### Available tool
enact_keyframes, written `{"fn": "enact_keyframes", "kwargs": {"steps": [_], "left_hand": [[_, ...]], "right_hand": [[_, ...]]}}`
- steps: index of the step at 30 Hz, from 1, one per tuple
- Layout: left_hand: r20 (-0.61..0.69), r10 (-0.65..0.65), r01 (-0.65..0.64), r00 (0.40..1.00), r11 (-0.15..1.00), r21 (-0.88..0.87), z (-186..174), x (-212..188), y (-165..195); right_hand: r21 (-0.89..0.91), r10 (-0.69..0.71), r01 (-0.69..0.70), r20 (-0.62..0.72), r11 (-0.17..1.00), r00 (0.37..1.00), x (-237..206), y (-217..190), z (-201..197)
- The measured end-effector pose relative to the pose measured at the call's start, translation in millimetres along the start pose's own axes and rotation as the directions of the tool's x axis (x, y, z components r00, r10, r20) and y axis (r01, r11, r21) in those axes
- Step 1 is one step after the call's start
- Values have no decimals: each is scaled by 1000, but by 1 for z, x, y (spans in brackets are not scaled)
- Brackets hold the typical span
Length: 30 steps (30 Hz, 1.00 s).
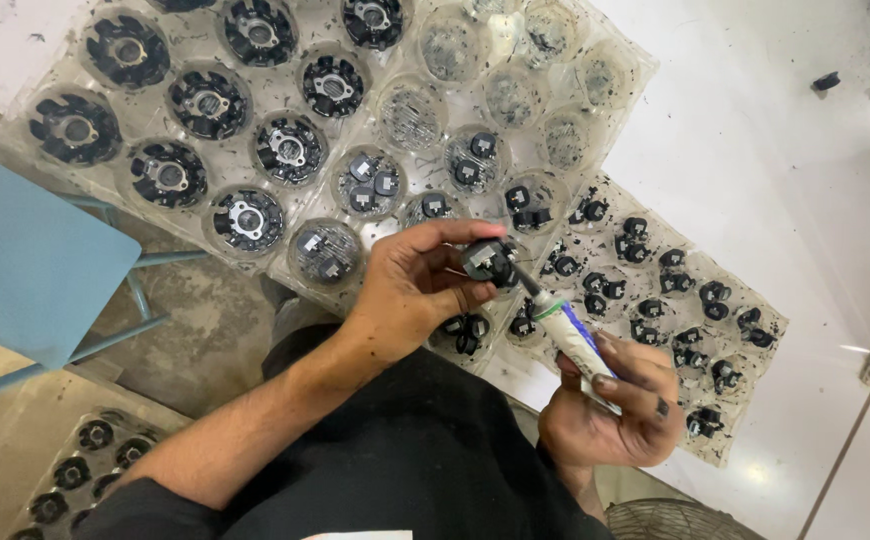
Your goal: The person picks black rotor-like plastic parts one at a time from molded trays and squeezes gel from a tube onto each part's hub, rotating the part to reach different spots. They briefly wipe the tube with a cloth, rub their palm, then resume applying gel to more parts and return them to the trays.
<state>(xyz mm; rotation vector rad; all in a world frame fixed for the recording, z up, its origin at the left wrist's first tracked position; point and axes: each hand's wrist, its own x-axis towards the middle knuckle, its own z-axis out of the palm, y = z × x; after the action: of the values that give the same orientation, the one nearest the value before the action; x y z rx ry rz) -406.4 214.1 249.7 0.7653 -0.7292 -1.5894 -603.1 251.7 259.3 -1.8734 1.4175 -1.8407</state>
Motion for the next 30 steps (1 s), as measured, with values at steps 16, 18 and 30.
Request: {"fn": "enact_keyframes", "kwargs": {"steps": [16, 18, 30], "left_hand": [[112, -190, 212, 975, 945, -248, -4, -13, -27], [117, -190, 214, 975, 942, -259, -5, -13, -27], [161, -226, 267, 961, 907, -325, -10, -18, -28]], "right_hand": [[-3, -3, 3, 70, 1000, 998, 1, -6, -10], [6, 11, -12, 72, 1000, 997, 0, -6, -11], [8, 85, -87, 132, 996, 988, -2, -9, -15]]}}
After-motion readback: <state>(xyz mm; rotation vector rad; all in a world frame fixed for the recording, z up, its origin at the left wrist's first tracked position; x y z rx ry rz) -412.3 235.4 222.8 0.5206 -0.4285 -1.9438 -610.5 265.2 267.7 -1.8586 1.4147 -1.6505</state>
